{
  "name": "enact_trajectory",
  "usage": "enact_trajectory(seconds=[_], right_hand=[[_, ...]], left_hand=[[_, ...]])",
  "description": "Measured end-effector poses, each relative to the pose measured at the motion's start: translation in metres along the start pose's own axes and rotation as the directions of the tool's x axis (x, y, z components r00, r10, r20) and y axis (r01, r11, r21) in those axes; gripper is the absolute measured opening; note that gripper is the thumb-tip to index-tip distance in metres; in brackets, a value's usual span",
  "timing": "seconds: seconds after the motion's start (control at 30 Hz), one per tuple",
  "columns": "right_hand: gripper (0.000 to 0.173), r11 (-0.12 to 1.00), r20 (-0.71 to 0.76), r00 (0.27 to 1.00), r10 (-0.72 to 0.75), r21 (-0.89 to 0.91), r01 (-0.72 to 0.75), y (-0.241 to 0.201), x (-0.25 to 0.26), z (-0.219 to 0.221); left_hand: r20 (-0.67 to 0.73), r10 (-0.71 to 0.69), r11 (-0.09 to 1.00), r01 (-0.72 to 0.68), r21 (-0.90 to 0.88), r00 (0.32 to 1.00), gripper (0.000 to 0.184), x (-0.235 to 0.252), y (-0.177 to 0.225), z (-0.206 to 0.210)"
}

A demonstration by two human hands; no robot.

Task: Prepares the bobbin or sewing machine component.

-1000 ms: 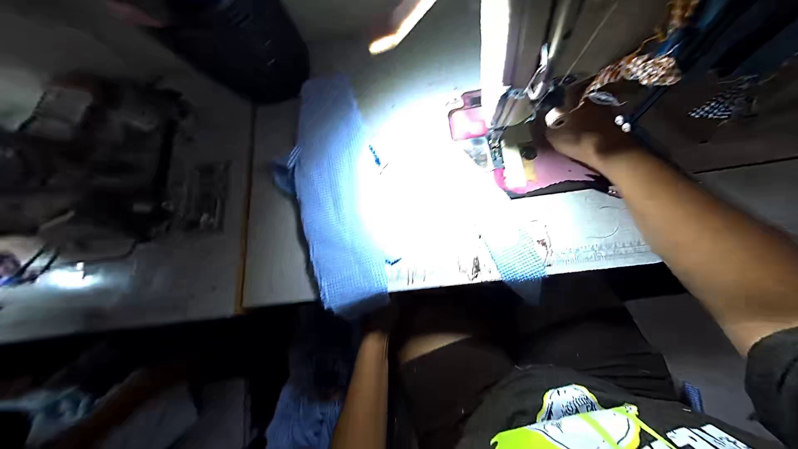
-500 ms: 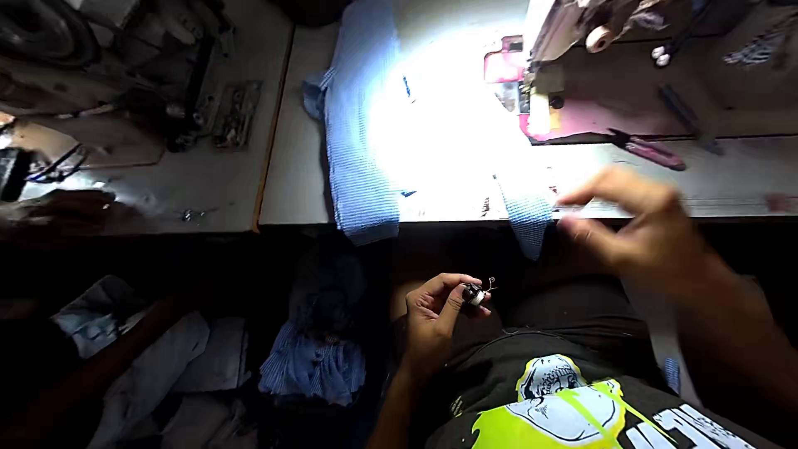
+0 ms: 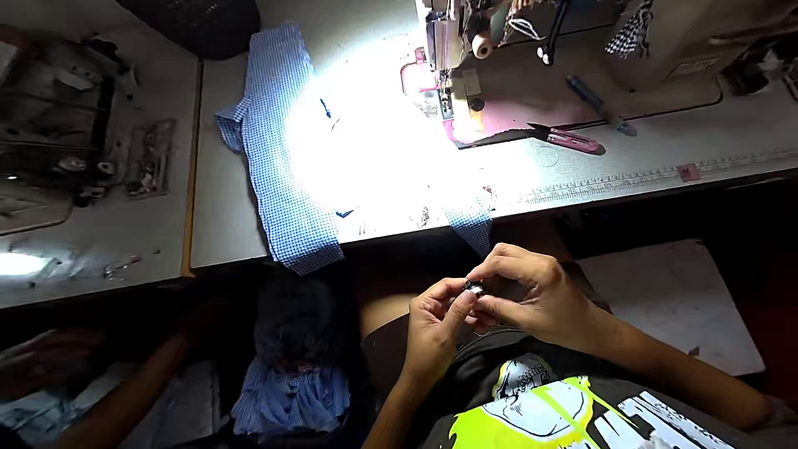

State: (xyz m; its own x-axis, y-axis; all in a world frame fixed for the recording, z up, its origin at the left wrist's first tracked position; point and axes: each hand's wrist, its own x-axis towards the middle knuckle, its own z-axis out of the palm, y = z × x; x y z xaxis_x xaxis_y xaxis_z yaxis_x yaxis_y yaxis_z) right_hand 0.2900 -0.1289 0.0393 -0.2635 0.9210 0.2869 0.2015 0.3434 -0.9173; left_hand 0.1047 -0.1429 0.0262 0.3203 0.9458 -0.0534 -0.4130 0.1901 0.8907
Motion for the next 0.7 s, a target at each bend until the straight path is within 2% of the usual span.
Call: enact_trajectory(seconds=[0.07,0.13,0.3,0.47,0.57,0.63,0.7], right_hand=[[0.026,1.0,-0.021,1.0,-0.005,0.025,0.006,0.001,0.001,0.002],[0.029,0.998,-0.033,0.999,-0.012,0.055,0.014,0.003,0.0,0.004],[0.024,0.993,-0.053,0.999,-0.003,0.118,0.009,0.004,0.0,0.013],[0.015,0.992,-0.085,0.996,0.027,0.123,-0.016,0.003,-0.001,0.015],[0.02,0.998,-0.082,0.996,-0.035,0.041,0.039,0.007,-0.001,0.016],[0.027,0.989,-0.022,0.992,-0.121,-0.084,0.119,0.012,-0.001,0.015],[0.026,0.964,0.014,0.984,-0.178,-0.196,0.177,0.015,0.0,0.015]], left_hand=[[-0.04,-0.027,0.999,0.025,-0.038,0.999,0.018,0.0,0.001,0.0],[-0.069,0.009,1.0,-0.01,-0.021,0.998,0.02,-0.001,-0.001,-0.001],[-0.1,0.142,0.987,-0.133,0.092,0.985,0.018,-0.001,-0.006,0.001],[-0.053,0.138,0.988,-0.134,0.083,0.989,0.016,-0.001,-0.005,0.004],[-0.09,0.132,0.986,-0.121,0.118,0.987,0.015,0.0,-0.004,0.004],[-0.139,0.11,0.986,-0.091,0.136,0.984,0.013,-0.001,-0.002,0.005],[-0.177,0.071,0.99,-0.049,0.13,0.982,0.013,-0.002,0.0,0.005]])
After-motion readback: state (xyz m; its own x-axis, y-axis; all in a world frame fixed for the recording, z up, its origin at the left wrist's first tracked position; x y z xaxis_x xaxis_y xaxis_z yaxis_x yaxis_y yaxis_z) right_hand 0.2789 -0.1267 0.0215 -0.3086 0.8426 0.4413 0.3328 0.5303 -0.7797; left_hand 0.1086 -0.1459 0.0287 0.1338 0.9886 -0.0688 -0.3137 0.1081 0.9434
